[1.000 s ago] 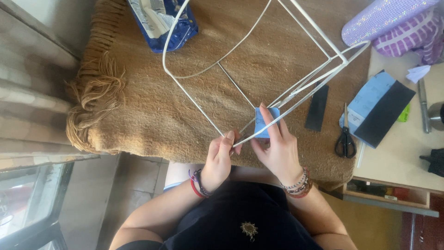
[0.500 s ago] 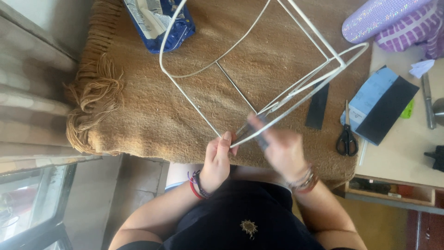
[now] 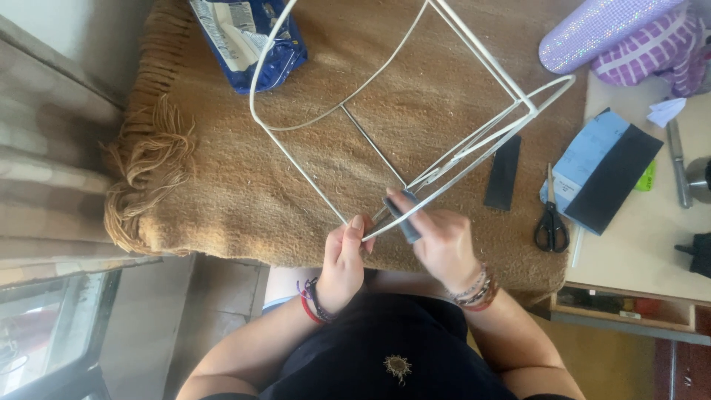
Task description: Sanding a metal lampshade frame using small pieces of sandpaper cut to size.
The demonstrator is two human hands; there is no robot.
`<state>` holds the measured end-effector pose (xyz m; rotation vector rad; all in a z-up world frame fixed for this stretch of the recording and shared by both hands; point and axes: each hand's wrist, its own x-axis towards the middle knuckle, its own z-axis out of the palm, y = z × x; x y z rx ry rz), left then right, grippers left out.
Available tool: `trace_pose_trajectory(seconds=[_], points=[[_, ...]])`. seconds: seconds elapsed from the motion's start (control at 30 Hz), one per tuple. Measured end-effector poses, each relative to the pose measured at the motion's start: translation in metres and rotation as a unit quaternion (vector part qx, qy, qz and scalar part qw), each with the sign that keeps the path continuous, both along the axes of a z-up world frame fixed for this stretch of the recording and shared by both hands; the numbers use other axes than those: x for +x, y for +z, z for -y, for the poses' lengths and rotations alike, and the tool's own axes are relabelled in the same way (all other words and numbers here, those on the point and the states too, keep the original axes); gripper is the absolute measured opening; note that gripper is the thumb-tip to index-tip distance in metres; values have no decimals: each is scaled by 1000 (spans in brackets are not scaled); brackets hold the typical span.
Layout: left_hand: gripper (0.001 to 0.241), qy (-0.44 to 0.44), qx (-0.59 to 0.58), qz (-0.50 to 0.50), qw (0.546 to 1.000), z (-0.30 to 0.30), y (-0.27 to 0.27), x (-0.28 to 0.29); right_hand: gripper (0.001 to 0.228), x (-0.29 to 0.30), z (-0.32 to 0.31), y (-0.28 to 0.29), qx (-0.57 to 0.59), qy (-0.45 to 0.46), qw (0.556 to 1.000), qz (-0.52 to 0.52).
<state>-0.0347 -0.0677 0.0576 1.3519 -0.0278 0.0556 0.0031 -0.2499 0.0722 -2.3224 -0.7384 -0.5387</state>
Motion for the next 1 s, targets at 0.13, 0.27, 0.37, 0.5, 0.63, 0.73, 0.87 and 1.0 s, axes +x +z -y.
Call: trace_pose_trajectory(seconds=[0.13, 0.27, 0.37, 0.5, 0.63, 0.73, 0.87, 1.0], points=[[55, 3, -1, 4, 1000, -1, 2, 0, 41, 5, 6, -5, -10, -32, 999, 14], [55, 4, 20, 3, 1000, -2, 4, -2, 40, -7, -11, 6, -8, 9, 1000, -4], [55, -2, -4, 2, 1000, -1, 4, 3, 34, 17, 16, -6, -4, -31, 999, -25], [56, 14, -5, 8, 1000, 0, 1, 2, 34, -3, -9, 1, 10, -29, 999, -28], [55, 5, -11, -2, 1000, -2, 2, 0, 33, 10, 2, -1, 3, -14, 999, -41], [55, 10, -21, 19, 1000, -1, 11, 6, 30, 6, -15, 12, 42, -10, 998, -50], [57, 9, -67, 43, 997, 2, 13, 9, 25, -5, -26, 21, 153, 11, 986, -69], [61, 9, -148, 93, 985, 4, 18, 16, 35, 5, 18, 17, 262, -32, 963, -52]])
